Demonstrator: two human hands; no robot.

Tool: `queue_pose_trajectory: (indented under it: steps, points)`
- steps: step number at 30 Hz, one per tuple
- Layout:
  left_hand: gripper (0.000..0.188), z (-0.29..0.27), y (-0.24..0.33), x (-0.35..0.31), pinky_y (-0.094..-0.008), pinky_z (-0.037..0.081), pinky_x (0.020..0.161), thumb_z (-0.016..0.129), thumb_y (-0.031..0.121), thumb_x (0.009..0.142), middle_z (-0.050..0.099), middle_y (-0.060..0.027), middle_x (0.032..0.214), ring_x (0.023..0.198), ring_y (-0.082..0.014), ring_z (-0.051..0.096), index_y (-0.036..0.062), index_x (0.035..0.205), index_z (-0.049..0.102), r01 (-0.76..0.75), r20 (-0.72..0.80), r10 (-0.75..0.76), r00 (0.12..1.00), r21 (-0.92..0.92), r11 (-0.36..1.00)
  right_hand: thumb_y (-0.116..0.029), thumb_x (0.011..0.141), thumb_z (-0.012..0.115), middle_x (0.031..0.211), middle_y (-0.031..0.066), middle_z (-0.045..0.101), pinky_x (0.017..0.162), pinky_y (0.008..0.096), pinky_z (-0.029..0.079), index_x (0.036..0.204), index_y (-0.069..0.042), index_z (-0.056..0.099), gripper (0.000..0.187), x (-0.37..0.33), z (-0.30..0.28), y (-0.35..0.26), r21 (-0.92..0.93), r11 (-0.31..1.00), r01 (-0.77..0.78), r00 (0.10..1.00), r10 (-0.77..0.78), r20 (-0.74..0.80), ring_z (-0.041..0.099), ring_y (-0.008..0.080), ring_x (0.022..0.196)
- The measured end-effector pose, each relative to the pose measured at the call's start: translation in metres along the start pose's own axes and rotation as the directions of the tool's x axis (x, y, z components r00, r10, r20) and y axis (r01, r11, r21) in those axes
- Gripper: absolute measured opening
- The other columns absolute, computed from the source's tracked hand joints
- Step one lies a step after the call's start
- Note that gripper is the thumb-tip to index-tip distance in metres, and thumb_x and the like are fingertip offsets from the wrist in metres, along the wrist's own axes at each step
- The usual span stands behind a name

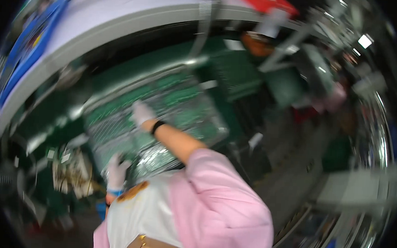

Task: The person picks up circuit boards from a tray, separates them by hand, and places them into a black slotted rack. After filling the rack, they move it aside and continue separating boards from a new tray and placing them into another rack.

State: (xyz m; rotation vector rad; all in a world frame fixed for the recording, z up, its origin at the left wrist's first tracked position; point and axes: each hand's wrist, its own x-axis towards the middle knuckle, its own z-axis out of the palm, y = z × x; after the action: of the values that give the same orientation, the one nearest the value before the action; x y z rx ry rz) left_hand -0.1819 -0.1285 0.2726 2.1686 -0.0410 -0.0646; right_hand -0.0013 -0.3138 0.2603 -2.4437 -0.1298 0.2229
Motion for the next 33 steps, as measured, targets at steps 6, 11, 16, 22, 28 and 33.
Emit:
queue_pose_trajectory:
  steps: [6, 11, 16, 22, 28, 33]
  points:
    - [0.032, -0.004, -0.004, 0.009, -0.0344, 0.045, 0.074, 0.072, 0.005, 0.066, 0.059, -0.0156, 0.085, 0.081, -0.0286, 0.058, -0.0041, 0.095, 0.059, 0.000, -0.143, 0.002, 0.990, 0.010, 1.000, -0.036, 0.081, 0.062, 0.087, 0.0192, 0.062, 0.070, 0.0429, 0.050, 0.087, -0.001, 0.058, 0.036, -0.061, -0.054, -0.047, 0.137, 0.984, 0.116, 0.989, -0.127, 0.072, 0.062, 0.0357, 0.079]
    - [0.028, -0.019, 0.041, 0.015, -0.0336, 0.045, 0.069, 0.072, 0.007, 0.067, 0.059, -0.0146, 0.082, 0.078, -0.0267, 0.058, -0.0038, 0.089, 0.059, 0.140, -0.067, -0.134, 0.989, 0.094, 0.986, -0.035, 0.082, 0.058, 0.075, 0.0189, 0.061, 0.065, 0.0439, 0.047, 0.075, 0.001, 0.060, 0.037, -0.107, -0.037, -0.065, 0.153, 0.834, 0.530, 0.789, -0.551, 0.273, 0.060, 0.0373, 0.074]
    - [0.022, -0.028, 0.032, 0.006, -0.0380, 0.043, 0.076, 0.065, 0.014, 0.073, 0.060, -0.0133, 0.085, 0.085, -0.0288, 0.056, 0.0035, 0.093, 0.063, -0.258, 0.137, 0.237, 0.962, 0.168, 0.951, -0.034, 0.083, 0.056, 0.074, 0.0187, 0.058, 0.065, 0.0435, 0.045, 0.079, -0.002, 0.062, 0.032, -0.107, -0.030, -0.055, 0.237, 0.687, 0.687, 0.652, -0.727, 0.215, 0.056, 0.0371, 0.073]
    - [0.012, -0.028, 0.044, 0.004, -0.0360, 0.044, 0.075, 0.062, 0.014, 0.077, 0.060, -0.0047, 0.093, 0.087, -0.0251, 0.056, 0.0135, 0.088, 0.067, -0.651, 0.204, 0.624, 0.754, 0.101, 0.753, -0.021, 0.084, 0.058, 0.078, 0.0104, 0.058, 0.061, 0.0382, 0.049, 0.085, -0.004, 0.060, 0.017, -0.085, -0.037, -0.024, 0.364, 0.195, 0.911, 0.280, -0.940, -0.196, 0.058, 0.0275, 0.070]
    - [0.026, -0.006, 0.008, 0.000, -0.0381, 0.045, 0.077, 0.065, 0.011, 0.075, 0.060, -0.0108, 0.096, 0.091, -0.0305, 0.057, 0.0089, 0.100, 0.062, -0.399, 0.022, 0.408, 0.913, 0.255, 0.880, -0.019, 0.086, 0.060, 0.073, 0.0107, 0.061, 0.042, 0.0262, 0.044, 0.097, 0.000, 0.060, 0.022, -0.002, -0.024, 0.027, 0.448, 0.891, -0.076, 0.991, 0.020, 0.129, 0.058, 0.0145, 0.052]
    - [0.033, -0.003, 0.001, -0.005, -0.0389, 0.046, 0.080, 0.069, 0.011, 0.072, 0.059, -0.0190, 0.099, 0.095, -0.0363, 0.056, 0.0022, 0.103, 0.059, -0.200, -0.059, 0.205, 0.977, 0.078, 0.977, -0.020, 0.079, 0.069, 0.088, 0.0205, 0.064, 0.066, 0.0382, 0.054, 0.100, -0.001, 0.059, 0.031, 0.008, -0.006, 0.017, -0.006, 0.996, -0.090, 0.996, 0.090, -0.022, 0.064, 0.0330, 0.074]
